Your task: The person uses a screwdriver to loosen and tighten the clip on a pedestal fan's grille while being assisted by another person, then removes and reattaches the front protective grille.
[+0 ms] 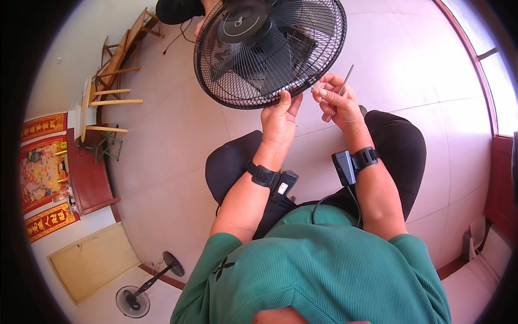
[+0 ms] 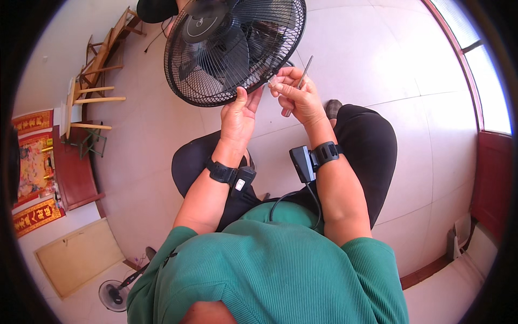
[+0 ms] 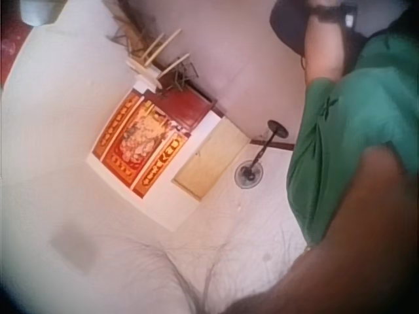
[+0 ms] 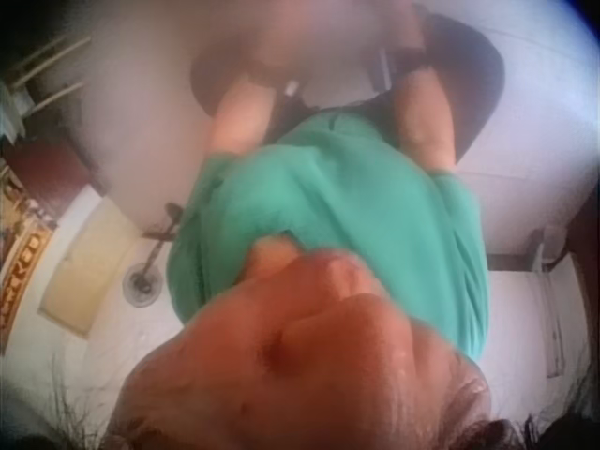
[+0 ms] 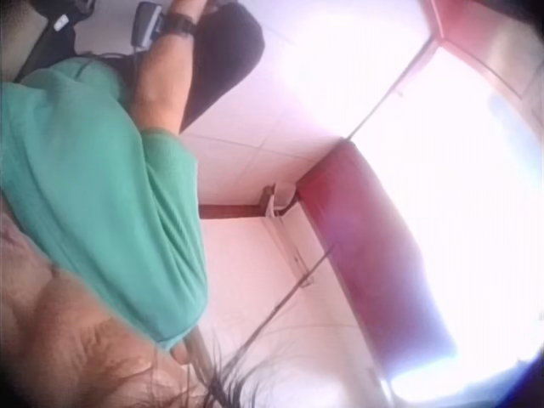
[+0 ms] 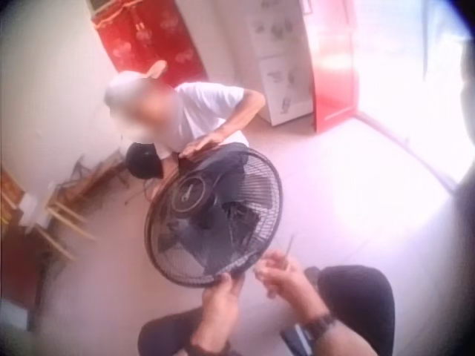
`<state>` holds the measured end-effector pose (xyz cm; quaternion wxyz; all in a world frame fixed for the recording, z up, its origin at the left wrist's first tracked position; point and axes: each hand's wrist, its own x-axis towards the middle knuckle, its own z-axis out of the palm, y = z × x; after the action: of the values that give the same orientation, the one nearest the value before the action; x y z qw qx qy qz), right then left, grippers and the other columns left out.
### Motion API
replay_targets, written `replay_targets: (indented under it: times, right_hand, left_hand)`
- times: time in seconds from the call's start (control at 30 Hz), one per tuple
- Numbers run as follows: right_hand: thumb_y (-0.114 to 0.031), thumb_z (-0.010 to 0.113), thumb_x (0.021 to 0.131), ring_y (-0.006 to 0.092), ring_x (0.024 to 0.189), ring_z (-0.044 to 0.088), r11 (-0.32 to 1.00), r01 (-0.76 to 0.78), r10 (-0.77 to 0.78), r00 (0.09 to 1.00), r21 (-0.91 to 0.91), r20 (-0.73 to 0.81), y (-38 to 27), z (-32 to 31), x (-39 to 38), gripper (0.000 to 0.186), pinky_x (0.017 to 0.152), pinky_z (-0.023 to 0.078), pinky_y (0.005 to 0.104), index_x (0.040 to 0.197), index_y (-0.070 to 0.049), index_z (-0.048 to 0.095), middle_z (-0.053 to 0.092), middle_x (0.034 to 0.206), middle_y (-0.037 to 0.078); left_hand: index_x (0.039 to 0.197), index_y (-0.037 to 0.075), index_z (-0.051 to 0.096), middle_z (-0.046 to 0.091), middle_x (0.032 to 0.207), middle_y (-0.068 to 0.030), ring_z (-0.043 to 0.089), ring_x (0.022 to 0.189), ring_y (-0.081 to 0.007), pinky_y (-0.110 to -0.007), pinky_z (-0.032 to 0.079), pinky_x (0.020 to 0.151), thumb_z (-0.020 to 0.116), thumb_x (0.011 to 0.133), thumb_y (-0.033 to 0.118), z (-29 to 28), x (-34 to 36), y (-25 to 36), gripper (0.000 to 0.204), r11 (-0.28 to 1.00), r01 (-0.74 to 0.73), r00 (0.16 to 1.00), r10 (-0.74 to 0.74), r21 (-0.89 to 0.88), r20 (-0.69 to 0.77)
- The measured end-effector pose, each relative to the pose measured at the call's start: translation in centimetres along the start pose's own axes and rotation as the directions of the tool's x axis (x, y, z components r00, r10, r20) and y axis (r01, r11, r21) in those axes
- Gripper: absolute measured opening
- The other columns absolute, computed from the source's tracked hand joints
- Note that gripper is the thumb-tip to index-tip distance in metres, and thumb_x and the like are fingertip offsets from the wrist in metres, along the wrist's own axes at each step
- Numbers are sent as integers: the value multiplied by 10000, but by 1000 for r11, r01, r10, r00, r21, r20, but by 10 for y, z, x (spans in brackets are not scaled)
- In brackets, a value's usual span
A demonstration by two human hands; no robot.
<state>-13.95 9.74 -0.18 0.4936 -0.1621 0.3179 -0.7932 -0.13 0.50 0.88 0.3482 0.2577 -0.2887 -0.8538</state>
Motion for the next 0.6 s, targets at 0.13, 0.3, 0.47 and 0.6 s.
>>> replay_targets:
  times: [0.13, 0.3, 0.47, 0.6]
  right_hand:
    - [-37, 653, 852, 59, 462, 419, 1000, 15, -15, 1000, 22, 24, 2, -2, 2, 250, 362, 299, 179, 1049, -27, 499, 628, 837, 129]
    - [-70, 634, 874, 64, 519, 444, 999, 8, -9, 1000, -47, -29, 2, -2, 1, 251, 407, 313, 164, 1077, -21, 496, 614, 828, 104]
    - [-71, 686, 840, 69, 515, 499, 999, 11, -16, 993, -47, -113, 3, 4, 1, 261, 372, 321, 175, 1015, -21, 499, 628, 755, 94]
    - [-72, 690, 836, 73, 533, 518, 999, 20, -25, 983, -29, -181, 3, 7, 1, 242, 382, 327, 173, 991, -27, 509, 627, 752, 83]
  left_hand:
    - [1147, 0, 534, 569, 1171, -87, 569, 1098, -217, -392, 452, 1034, 695, 862, 161, 1, 0, 0, 364, 1000, 14, 1000, -14, 7, -5]
    - [1153, -7, 531, 569, 1174, -89, 568, 1105, -232, -393, 452, 1038, 697, 860, 167, -1, -1, -2, 379, 1000, 27, 1000, -27, 4, -6]
    - [1162, -33, 521, 582, 1164, -111, 580, 1100, -247, -403, 465, 1025, 691, 866, 182, 1, -2, -1, 404, 999, 28, 1000, -28, 18, 1]
    - [1159, -41, 517, 598, 1144, -133, 594, 1087, -272, -414, 476, 1009, 689, 869, 223, 8, -2, 0, 429, 998, 41, 999, -41, 38, 7]
